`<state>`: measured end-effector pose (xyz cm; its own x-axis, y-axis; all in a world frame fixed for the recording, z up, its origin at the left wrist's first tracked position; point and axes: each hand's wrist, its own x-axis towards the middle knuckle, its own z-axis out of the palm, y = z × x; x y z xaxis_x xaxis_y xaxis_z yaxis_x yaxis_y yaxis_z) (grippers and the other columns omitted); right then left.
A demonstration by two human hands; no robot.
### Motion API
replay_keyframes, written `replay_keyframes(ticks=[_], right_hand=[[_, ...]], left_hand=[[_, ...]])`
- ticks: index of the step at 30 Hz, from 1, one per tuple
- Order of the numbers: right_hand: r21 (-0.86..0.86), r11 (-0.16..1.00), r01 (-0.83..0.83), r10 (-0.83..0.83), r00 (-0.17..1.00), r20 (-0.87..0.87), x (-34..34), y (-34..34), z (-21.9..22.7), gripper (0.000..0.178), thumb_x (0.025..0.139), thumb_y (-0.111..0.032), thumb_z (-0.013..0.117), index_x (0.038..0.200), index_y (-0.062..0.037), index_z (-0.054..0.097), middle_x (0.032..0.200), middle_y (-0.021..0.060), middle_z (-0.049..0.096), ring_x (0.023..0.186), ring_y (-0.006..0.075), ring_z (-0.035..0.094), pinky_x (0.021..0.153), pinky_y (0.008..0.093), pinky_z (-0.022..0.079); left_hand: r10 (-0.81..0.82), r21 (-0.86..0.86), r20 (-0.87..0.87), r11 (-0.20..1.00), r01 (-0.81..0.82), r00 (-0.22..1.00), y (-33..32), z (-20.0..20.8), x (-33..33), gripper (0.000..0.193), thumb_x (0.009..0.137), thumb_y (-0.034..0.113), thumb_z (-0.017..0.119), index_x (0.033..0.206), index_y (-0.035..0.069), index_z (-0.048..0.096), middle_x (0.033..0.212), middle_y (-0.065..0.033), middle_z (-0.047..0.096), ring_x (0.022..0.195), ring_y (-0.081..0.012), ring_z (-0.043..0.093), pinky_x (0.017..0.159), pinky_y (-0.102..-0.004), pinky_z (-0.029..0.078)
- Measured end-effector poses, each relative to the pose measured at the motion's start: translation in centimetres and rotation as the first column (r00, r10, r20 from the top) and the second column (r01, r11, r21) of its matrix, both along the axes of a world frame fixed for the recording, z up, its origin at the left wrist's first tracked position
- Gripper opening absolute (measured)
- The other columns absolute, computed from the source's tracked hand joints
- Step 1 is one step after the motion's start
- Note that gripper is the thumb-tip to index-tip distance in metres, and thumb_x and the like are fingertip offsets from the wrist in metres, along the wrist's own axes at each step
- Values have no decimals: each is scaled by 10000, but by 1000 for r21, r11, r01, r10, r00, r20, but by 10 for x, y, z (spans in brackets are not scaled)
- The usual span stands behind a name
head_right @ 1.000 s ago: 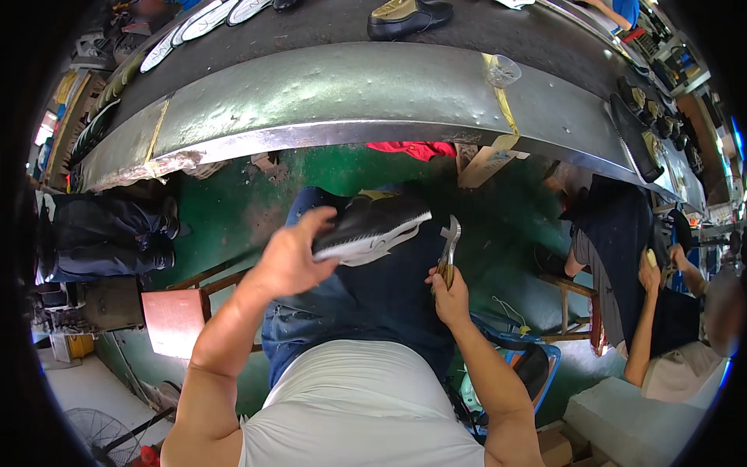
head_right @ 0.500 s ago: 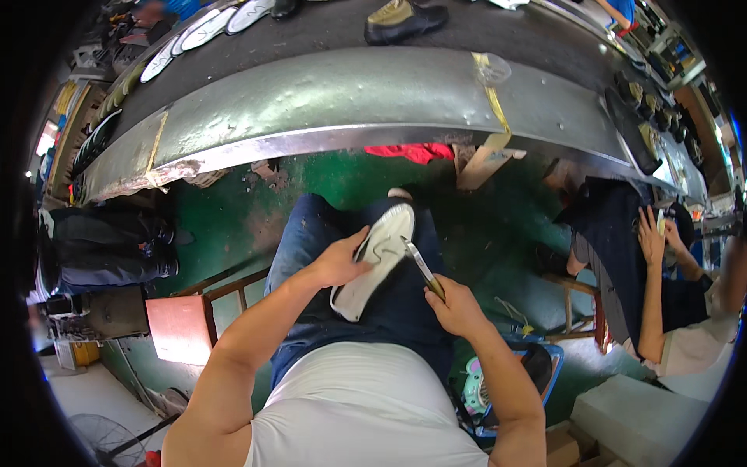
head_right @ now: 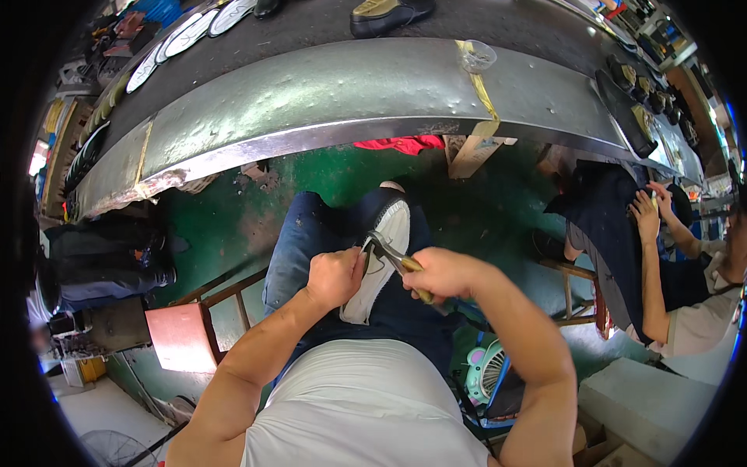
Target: The recorder uses lasting pliers to pull and secure shoe uppers over a last on an assembly line.
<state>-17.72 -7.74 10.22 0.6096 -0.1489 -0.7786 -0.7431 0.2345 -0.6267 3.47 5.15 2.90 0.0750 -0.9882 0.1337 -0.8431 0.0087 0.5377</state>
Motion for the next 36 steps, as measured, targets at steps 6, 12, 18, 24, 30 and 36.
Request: replay_keyframes(ticks=[6, 12, 18, 24, 30, 36], right_hand=[[-544, 742, -392, 358, 918, -172, 30, -2, -1, 283, 972, -242, 579, 1009, 35, 628, 921, 232, 684, 868, 398, 673, 777, 461, 522], [-517, 840, 164, -104, 984, 142, 25, 68, -78, 276, 949, -254, 616, 970, 22, 624, 871, 250, 672, 867, 439, 654, 765, 479, 509], [-59, 812, 580, -572, 813, 112, 20, 99, -100, 245, 990, -220, 584, 1098, -2, 619, 883, 127, 709, 744, 215, 682, 557, 321, 501], [729, 613, 303, -592, 787, 171, -41, 46, -117, 503, 958, -167, 649, 1353, 97, 482, 1261, 234, 637, 1191, 339, 636, 780, 400, 642], [359, 890, 281, -354, 923, 153, -67, 11, -75, 457, 980, -221, 626, 1308, 75, 510, 1168, 190, 668, 1045, 265, 689, 698, 345, 619], [-470, 810, 351, -222, 925, 309, -4, 15, -48, 372, 1036, -323, 493, 929, 15, 605, 738, 85, 648, 712, 174, 657, 612, 353, 509]], left_hand=[[502, 491, -763, 860, -140, 408, -26, -57, 24, 428, 1044, 361, 476, 1268, 19, 604, 1214, -203, 653, 1122, -311, 631, 961, -394, 498], [472, 451, -878, 869, 203, -73, -29, -53, 31, 739, 966, 402, 666, 1526, 38, 349, 1356, -105, 577, 1228, -198, 557, 1044, -364, 462], [498, 506, -862, 844, 178, 93, -40, -57, 22, 736, 909, 379, 751, 1473, 29, 433, 1277, -108, 629, 1149, -190, 602, 994, -344, 487], [542, 564, -823, 814, 140, 166, -51, -42, 9, 610, 906, 273, 755, 1400, 16, 505, 1166, -101, 678, 1024, -182, 654, 918, -337, 523], [591, 623, -771, 777, 91, 236, -55, -33, 9, 601, 886, 237, 750, 1387, 5, 511, 1154, -126, 681, 1002, -195, 667, 888, -337, 537], [561, 652, -680, 757, 40, 473, -57, -33, 2, 637, 858, 292, 754, 1364, -15, 517, 1155, -171, 679, 1031, -252, 673, 899, -369, 540]])
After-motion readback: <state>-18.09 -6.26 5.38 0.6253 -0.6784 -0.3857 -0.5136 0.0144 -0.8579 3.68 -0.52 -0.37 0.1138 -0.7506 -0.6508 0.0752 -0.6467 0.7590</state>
